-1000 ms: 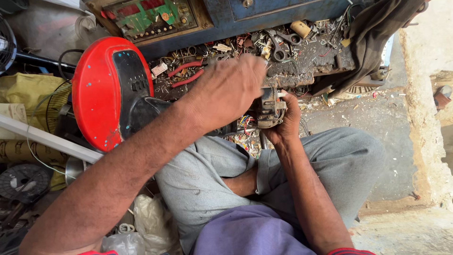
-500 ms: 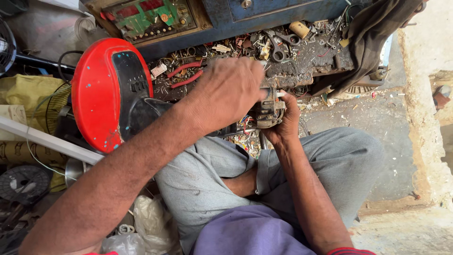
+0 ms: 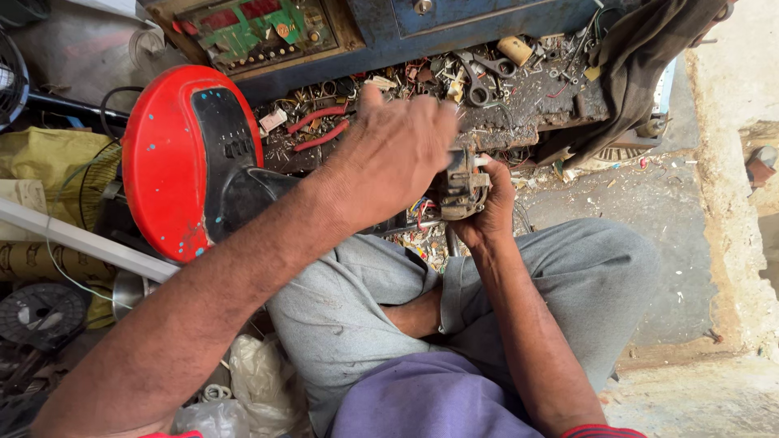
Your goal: The person disassembles an electric fan motor by hand and using a screwdriver and pliers to separate the housing and internal components.
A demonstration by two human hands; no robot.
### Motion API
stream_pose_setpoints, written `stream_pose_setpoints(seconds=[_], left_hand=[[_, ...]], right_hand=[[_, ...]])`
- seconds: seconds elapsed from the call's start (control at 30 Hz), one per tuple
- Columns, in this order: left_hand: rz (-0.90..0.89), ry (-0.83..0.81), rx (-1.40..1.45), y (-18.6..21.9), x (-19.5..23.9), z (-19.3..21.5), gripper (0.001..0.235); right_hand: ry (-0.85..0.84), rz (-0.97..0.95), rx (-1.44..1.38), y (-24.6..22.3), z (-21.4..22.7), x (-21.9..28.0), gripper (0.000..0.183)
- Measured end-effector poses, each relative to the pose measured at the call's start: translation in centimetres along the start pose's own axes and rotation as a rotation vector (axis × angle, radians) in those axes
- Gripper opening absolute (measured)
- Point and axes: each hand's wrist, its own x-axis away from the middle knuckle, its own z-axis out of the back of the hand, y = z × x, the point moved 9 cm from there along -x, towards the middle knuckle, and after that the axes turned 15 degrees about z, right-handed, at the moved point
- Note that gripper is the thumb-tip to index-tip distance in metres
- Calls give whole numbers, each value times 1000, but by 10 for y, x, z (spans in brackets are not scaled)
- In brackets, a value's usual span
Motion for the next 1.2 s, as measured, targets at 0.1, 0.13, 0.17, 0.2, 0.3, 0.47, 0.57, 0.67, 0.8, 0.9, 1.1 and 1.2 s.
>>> stream_pose_setpoints(seconds=[0.1,0.13,0.17,0.2,0.3,0.47,0.57,0.67,0.8,0.9,1.1,1.2], left_hand=[[12,-40,-51,-2,0,-4,22],[-67,-20,-34,4,2,0,21],[-72,-16,-38,3,1,2,21],[-68,35,-18,3,2,9,17],[51,-150,-70,-6,-2,-9,20],[-140,94,25,7,8,10,22],[27,61,158,-5,-1,3,27],[21,-193,-30,-8,-2,-23,26],[-8,50,-20,-1,2,-3,23],[56,-100,-130,-5,1,-16,23],[-54,28,-21,1,4,-1,23],[24,-153,-99,-4,5,-22,28]], right_hand=[[-10,-22,-16,4,2,1,48],[-27,-29,-53,4,-1,0,48],[-30,-24,-56,3,-2,-1,48],[-27,5,-33,0,-1,-2,47],[-21,14,-22,0,1,0,46],[-27,19,-14,-2,-4,2,46],[-12,-6,-31,2,0,2,44],[22,5,-39,2,5,-3,46],[-27,4,-44,2,2,-2,44],[-16,-37,-14,4,2,2,48],[1,-2,-26,2,6,-1,47],[33,-18,-20,4,10,1,48]])
